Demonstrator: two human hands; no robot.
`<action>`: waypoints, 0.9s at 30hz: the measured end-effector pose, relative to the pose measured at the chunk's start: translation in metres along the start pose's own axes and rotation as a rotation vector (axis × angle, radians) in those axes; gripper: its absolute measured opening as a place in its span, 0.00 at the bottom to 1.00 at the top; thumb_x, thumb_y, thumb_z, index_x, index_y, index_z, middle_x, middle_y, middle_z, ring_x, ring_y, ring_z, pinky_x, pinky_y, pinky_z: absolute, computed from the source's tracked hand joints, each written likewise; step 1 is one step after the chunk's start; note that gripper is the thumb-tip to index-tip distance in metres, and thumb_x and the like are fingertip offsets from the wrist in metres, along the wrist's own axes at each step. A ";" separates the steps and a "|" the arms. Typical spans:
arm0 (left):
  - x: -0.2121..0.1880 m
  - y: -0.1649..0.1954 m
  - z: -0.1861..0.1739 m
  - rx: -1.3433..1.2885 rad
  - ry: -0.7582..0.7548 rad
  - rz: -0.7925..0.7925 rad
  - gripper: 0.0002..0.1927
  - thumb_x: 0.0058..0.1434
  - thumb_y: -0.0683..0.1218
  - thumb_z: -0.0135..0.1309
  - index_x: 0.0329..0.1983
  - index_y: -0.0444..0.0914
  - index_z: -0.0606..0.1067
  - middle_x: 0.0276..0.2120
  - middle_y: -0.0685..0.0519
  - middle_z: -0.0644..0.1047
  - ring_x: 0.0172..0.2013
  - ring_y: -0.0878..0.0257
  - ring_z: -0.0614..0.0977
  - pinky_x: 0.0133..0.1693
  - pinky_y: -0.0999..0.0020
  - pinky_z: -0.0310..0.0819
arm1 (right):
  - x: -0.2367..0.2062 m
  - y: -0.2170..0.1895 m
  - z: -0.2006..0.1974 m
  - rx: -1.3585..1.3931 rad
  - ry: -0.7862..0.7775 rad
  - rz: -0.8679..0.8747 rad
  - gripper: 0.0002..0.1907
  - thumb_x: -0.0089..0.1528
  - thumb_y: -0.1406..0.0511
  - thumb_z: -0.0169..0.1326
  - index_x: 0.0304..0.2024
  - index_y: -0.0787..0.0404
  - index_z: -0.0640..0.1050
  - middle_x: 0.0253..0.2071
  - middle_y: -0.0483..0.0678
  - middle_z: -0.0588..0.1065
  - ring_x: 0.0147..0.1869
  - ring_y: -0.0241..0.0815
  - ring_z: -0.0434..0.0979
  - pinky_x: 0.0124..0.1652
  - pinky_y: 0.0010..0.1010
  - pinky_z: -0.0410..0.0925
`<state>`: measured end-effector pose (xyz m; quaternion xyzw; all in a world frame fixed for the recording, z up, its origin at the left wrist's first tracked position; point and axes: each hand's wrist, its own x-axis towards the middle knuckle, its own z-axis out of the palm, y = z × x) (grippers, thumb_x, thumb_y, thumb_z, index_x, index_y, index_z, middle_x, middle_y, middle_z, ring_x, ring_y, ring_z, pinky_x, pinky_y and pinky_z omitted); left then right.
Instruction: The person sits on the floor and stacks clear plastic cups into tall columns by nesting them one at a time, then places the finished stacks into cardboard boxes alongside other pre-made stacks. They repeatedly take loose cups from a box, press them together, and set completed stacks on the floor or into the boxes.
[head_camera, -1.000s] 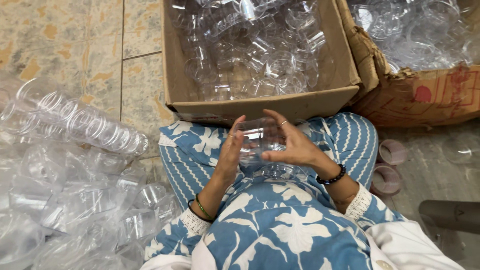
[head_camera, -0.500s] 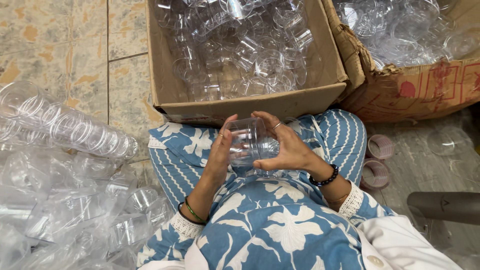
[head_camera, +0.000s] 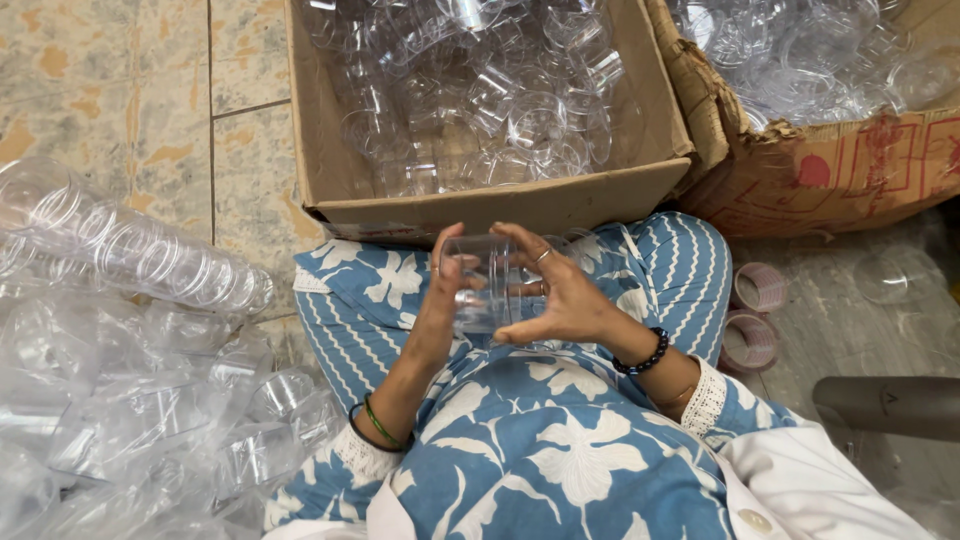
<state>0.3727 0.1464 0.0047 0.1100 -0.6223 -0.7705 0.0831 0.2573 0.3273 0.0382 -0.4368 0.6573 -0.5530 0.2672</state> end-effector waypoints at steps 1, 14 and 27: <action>0.003 0.002 0.000 -0.028 -0.033 -0.033 0.47 0.63 0.76 0.38 0.78 0.49 0.50 0.63 0.38 0.65 0.54 0.53 0.73 0.54 0.55 0.72 | 0.002 -0.001 0.000 -0.033 0.009 0.010 0.62 0.46 0.56 0.74 0.76 0.52 0.53 0.74 0.57 0.59 0.71 0.57 0.69 0.57 0.45 0.73; -0.012 0.040 -0.038 0.452 0.029 0.250 0.49 0.44 0.55 0.75 0.68 0.44 0.63 0.64 0.41 0.69 0.61 0.48 0.74 0.58 0.57 0.75 | 0.035 -0.017 0.005 -0.418 -0.105 -0.138 0.60 0.44 0.48 0.72 0.73 0.58 0.60 0.67 0.61 0.67 0.65 0.58 0.72 0.58 0.46 0.70; -0.026 0.026 -0.060 0.676 0.308 0.493 0.40 0.47 0.65 0.69 0.54 0.37 0.72 0.48 0.46 0.76 0.49 0.54 0.81 0.53 0.63 0.77 | 0.047 0.003 0.033 -0.358 -0.063 -0.192 0.48 0.49 0.52 0.74 0.63 0.68 0.68 0.51 0.58 0.78 0.53 0.48 0.83 0.51 0.38 0.77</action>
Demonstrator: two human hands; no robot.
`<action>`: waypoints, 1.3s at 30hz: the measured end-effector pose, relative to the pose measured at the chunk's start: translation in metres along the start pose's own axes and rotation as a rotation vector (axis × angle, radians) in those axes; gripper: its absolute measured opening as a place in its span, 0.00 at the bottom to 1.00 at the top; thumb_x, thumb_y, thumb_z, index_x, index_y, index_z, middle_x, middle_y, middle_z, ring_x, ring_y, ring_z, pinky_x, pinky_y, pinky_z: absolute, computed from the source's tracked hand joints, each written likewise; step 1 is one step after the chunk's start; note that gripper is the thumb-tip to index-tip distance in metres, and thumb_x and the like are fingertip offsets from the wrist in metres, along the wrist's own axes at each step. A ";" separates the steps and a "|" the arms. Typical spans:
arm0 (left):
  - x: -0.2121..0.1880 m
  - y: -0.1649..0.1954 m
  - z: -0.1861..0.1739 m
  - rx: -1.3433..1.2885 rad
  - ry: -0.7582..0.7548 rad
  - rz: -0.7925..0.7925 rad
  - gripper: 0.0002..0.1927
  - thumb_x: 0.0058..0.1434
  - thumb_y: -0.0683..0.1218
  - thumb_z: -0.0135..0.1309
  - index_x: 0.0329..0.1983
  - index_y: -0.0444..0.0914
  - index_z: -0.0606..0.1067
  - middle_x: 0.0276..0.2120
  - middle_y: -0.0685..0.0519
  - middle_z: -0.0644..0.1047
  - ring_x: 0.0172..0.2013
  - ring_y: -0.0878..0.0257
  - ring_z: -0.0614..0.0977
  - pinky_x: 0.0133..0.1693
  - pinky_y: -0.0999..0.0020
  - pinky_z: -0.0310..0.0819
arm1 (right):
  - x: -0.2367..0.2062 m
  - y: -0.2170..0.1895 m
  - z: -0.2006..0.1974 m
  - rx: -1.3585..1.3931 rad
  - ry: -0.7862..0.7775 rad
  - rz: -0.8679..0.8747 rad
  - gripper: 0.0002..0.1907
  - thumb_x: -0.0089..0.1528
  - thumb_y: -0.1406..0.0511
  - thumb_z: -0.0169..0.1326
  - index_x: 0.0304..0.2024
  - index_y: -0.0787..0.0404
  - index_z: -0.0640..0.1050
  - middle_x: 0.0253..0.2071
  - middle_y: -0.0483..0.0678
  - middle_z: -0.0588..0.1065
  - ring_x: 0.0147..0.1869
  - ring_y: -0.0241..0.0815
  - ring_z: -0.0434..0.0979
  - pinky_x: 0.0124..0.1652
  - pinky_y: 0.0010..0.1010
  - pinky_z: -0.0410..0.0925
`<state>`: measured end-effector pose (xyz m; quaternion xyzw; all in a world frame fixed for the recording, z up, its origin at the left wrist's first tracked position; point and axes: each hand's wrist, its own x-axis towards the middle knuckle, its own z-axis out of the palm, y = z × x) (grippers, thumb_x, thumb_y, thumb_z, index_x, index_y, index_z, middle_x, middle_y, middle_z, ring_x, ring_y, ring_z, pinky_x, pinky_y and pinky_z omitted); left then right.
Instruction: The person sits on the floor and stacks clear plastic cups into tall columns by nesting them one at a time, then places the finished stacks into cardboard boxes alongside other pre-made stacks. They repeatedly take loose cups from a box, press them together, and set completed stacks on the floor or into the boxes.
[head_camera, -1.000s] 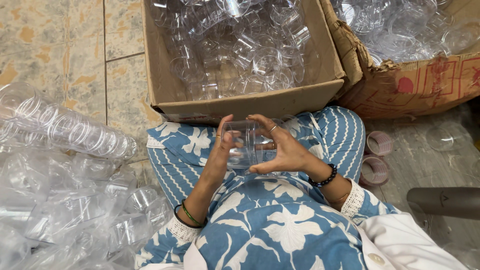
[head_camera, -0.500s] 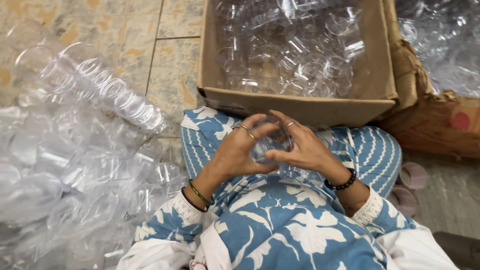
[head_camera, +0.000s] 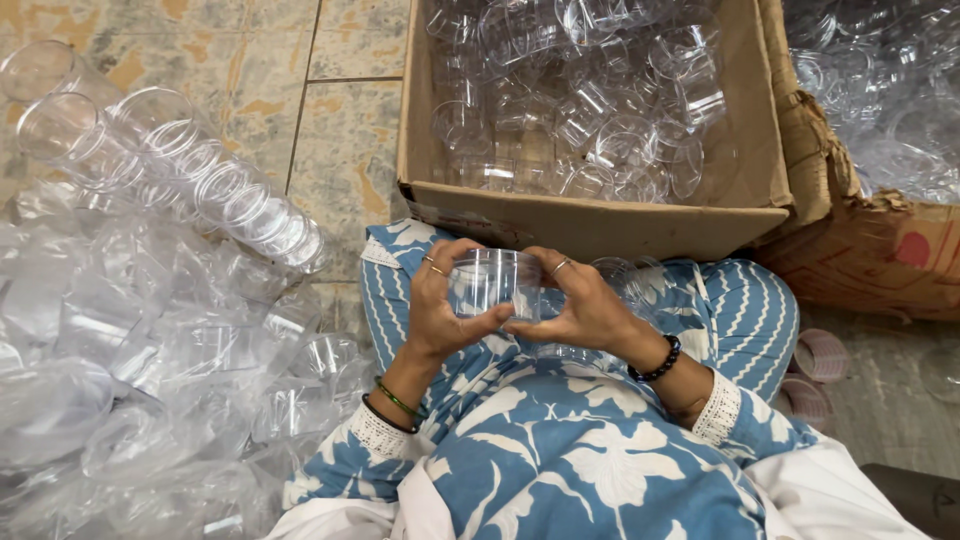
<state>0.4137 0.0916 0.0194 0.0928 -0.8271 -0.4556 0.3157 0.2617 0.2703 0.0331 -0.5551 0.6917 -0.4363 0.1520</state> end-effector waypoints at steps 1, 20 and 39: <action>0.001 0.002 -0.001 -0.004 0.021 0.025 0.39 0.48 0.65 0.69 0.54 0.37 0.72 0.48 0.47 0.76 0.49 0.54 0.81 0.53 0.62 0.77 | 0.003 -0.002 -0.001 -0.014 0.003 -0.020 0.48 0.49 0.52 0.74 0.63 0.68 0.68 0.51 0.58 0.77 0.53 0.48 0.82 0.51 0.38 0.77; 0.060 -0.169 -0.187 0.598 0.738 0.021 0.49 0.54 0.54 0.87 0.64 0.37 0.64 0.61 0.46 0.69 0.67 0.45 0.68 0.71 0.50 0.59 | 0.026 -0.001 -0.037 -0.241 0.218 -0.203 0.46 0.60 0.60 0.68 0.73 0.62 0.57 0.70 0.62 0.67 0.73 0.60 0.70 0.69 0.45 0.66; 0.094 -0.075 -0.008 0.376 0.140 0.116 0.24 0.63 0.48 0.70 0.56 0.35 0.74 0.73 0.36 0.60 0.74 0.38 0.58 0.73 0.47 0.49 | -0.041 0.158 0.004 -0.667 -0.259 0.604 0.50 0.49 0.43 0.67 0.63 0.67 0.68 0.55 0.73 0.68 0.58 0.69 0.72 0.57 0.47 0.68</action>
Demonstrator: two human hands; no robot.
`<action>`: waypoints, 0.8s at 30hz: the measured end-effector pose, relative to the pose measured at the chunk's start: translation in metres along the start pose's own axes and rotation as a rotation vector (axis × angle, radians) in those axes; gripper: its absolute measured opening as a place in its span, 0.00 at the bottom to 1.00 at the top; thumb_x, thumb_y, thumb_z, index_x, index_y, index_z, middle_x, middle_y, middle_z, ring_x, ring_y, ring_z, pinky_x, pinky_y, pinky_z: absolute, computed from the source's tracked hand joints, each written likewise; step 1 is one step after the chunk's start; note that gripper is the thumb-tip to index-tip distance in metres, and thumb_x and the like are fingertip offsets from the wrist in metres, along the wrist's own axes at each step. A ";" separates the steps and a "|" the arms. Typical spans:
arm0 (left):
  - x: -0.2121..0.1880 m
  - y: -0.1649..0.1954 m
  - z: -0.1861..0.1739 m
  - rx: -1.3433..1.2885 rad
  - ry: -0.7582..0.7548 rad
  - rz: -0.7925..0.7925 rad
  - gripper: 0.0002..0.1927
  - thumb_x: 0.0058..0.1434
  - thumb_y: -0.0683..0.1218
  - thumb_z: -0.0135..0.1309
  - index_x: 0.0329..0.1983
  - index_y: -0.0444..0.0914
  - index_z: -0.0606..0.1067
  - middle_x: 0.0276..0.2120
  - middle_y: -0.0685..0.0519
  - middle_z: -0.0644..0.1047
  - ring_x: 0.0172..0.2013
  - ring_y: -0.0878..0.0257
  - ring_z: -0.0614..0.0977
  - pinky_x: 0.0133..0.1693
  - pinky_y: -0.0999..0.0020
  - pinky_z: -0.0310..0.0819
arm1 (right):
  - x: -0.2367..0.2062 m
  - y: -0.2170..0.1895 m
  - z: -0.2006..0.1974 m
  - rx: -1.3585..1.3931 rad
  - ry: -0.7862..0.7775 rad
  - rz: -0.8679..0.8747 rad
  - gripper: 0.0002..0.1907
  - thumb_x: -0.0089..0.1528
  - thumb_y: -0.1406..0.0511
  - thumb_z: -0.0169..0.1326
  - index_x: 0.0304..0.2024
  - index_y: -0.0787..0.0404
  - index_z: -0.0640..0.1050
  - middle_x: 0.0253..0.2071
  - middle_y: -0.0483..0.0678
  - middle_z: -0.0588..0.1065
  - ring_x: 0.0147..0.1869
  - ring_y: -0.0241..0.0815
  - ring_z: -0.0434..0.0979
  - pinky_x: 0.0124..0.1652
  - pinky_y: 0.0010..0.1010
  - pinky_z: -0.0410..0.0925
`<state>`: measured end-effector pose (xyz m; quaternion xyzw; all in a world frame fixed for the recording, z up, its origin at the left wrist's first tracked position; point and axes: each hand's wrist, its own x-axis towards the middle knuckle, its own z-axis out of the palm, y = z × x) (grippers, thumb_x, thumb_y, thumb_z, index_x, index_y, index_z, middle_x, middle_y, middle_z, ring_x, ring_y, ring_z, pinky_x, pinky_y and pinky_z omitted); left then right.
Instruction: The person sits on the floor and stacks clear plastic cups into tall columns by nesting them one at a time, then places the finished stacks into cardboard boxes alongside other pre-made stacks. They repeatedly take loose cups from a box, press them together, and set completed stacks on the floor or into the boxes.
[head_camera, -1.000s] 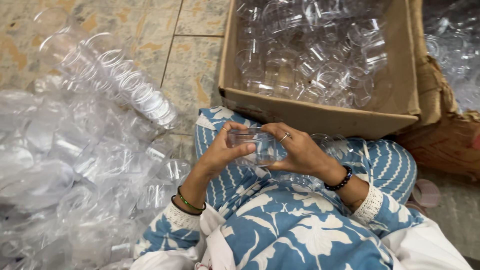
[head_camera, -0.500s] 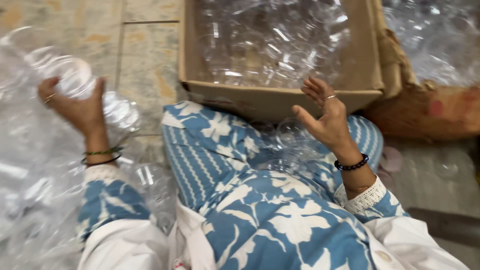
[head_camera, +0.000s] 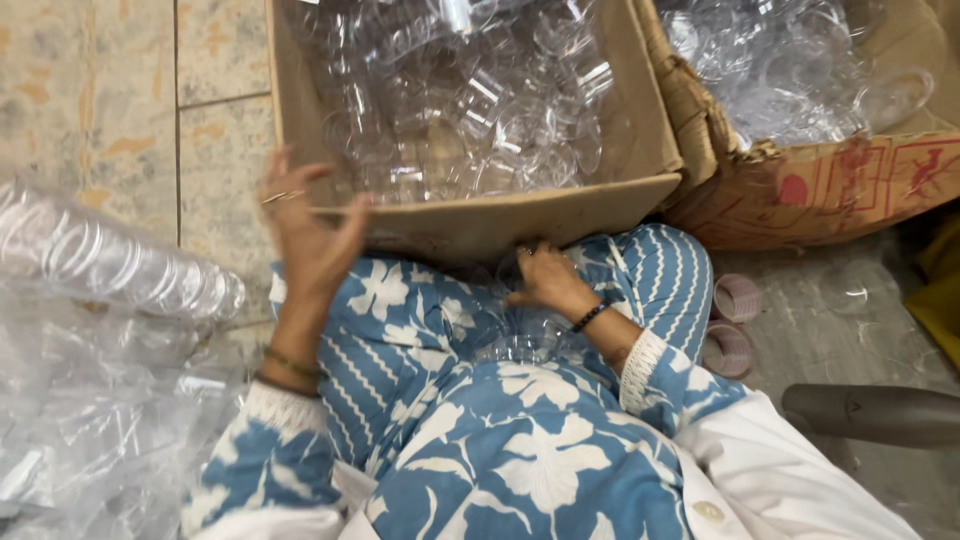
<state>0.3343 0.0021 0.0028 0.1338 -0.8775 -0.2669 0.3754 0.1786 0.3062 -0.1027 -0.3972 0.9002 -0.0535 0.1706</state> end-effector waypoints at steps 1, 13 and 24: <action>0.022 0.010 0.021 -0.074 -0.109 0.013 0.26 0.59 0.51 0.70 0.54 0.34 0.75 0.69 0.36 0.63 0.71 0.39 0.62 0.69 0.49 0.55 | -0.003 0.008 -0.001 0.041 0.048 -0.052 0.49 0.49 0.43 0.66 0.62 0.67 0.69 0.55 0.73 0.69 0.58 0.69 0.72 0.57 0.47 0.68; 0.141 0.083 0.288 0.495 -1.158 0.100 0.39 0.45 0.68 0.68 0.50 0.37 0.81 0.53 0.41 0.79 0.54 0.45 0.80 0.56 0.52 0.76 | -0.126 0.068 -0.033 0.543 0.433 -0.049 0.18 0.61 0.61 0.59 0.51 0.64 0.77 0.43 0.58 0.81 0.46 0.56 0.83 0.44 0.40 0.74; 0.151 0.078 0.270 0.043 -0.748 -0.234 0.34 0.48 0.73 0.65 0.31 0.37 0.83 0.33 0.43 0.83 0.35 0.53 0.85 0.43 0.60 0.77 | -0.151 0.119 -0.019 0.048 0.405 0.357 0.44 0.46 0.44 0.69 0.55 0.65 0.76 0.63 0.69 0.67 0.64 0.68 0.68 0.55 0.52 0.66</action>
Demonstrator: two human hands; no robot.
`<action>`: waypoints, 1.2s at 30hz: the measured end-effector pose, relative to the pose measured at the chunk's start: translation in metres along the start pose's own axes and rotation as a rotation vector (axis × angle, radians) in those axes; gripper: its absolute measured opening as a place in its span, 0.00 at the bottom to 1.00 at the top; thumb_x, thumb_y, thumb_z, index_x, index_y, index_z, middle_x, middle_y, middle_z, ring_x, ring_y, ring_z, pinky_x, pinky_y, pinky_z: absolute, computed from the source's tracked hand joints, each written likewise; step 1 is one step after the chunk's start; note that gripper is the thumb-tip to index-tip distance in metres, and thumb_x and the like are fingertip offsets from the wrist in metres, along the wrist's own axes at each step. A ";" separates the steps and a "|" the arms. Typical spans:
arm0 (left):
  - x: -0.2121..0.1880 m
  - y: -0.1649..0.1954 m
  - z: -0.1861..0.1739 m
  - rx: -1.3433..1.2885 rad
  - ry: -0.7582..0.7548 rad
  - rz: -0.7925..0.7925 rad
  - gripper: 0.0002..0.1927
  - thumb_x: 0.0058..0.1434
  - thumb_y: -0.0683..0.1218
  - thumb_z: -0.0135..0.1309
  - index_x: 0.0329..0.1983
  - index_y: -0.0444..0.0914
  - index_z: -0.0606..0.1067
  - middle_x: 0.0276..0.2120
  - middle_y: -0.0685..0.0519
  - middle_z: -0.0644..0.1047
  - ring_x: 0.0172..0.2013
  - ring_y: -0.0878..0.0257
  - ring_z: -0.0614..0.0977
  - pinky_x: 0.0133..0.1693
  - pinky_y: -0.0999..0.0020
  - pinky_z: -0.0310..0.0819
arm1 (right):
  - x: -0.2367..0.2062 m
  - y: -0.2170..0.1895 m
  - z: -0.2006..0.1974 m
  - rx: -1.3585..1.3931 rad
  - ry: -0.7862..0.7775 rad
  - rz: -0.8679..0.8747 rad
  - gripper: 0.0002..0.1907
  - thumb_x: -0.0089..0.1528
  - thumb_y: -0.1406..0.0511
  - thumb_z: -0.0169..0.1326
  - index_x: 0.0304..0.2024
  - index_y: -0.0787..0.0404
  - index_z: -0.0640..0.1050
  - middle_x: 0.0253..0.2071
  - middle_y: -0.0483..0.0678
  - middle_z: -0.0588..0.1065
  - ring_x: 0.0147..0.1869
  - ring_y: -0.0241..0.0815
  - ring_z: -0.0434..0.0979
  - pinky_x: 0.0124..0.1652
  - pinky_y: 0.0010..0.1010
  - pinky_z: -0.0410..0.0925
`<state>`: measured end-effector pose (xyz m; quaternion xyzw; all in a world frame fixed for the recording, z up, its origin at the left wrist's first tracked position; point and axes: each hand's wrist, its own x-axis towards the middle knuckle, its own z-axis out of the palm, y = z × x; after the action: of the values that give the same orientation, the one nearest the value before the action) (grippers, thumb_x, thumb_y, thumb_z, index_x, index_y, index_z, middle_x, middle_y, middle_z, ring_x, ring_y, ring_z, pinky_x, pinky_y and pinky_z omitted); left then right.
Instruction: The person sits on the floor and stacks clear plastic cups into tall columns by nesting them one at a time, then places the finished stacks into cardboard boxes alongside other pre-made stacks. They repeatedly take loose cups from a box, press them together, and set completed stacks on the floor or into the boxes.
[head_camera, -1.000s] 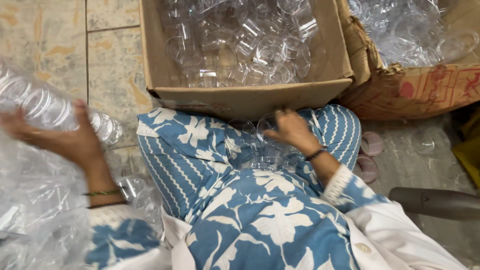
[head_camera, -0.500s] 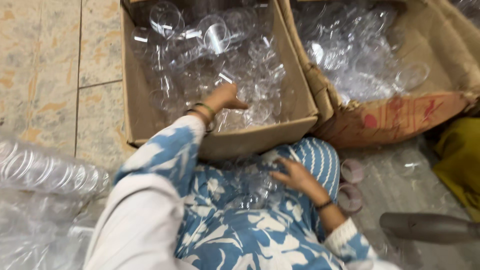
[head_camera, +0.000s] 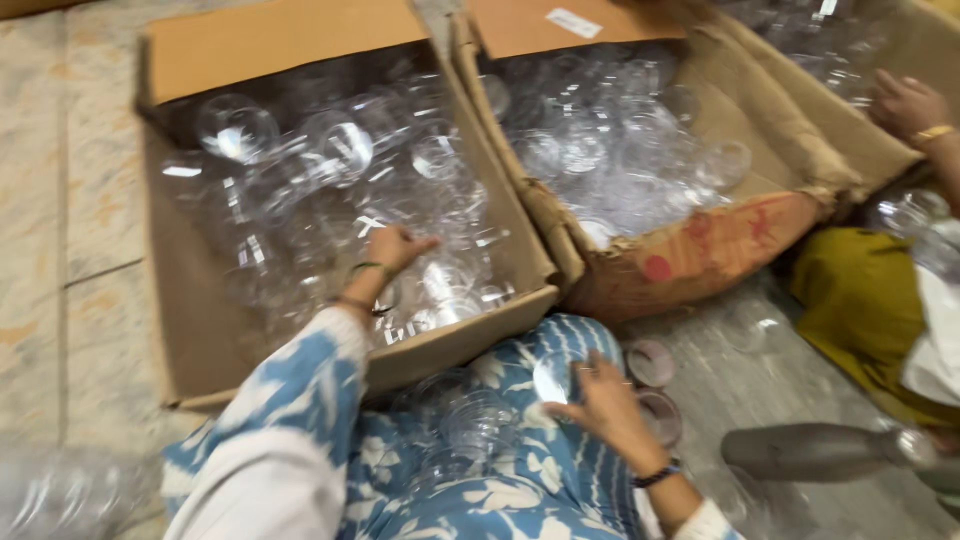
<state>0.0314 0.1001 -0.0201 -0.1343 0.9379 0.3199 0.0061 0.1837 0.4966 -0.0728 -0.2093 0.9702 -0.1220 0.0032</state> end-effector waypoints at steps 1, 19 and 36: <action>-0.008 0.007 -0.010 -0.110 0.049 -0.024 0.32 0.50 0.72 0.64 0.29 0.38 0.82 0.31 0.44 0.84 0.34 0.55 0.85 0.41 0.62 0.77 | -0.001 -0.008 0.006 0.034 0.010 -0.014 0.48 0.44 0.43 0.71 0.55 0.68 0.74 0.62 0.73 0.65 0.63 0.70 0.66 0.56 0.52 0.65; -0.312 -0.133 0.010 -0.668 -0.248 0.168 0.73 0.27 0.46 0.80 0.75 0.42 0.48 0.60 0.37 0.71 0.65 0.49 0.71 0.66 0.51 0.57 | 0.008 -0.188 -0.066 0.904 -0.383 -0.765 0.44 0.52 0.50 0.67 0.64 0.65 0.69 0.62 0.56 0.73 0.69 0.53 0.74 0.70 0.40 0.67; -0.347 -0.106 0.026 -0.603 -0.399 -0.013 0.68 0.28 0.53 0.81 0.70 0.30 0.54 0.62 0.42 0.71 0.65 0.54 0.74 0.65 0.57 0.65 | -0.010 -0.175 -0.067 0.965 -0.659 -0.720 0.50 0.52 0.45 0.66 0.69 0.61 0.67 0.67 0.57 0.72 0.71 0.55 0.74 0.67 0.41 0.69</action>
<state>0.3914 0.1209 -0.0703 -0.0711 0.7808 0.6021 0.1510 0.2598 0.3615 0.0331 -0.5201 0.6256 -0.4642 0.3502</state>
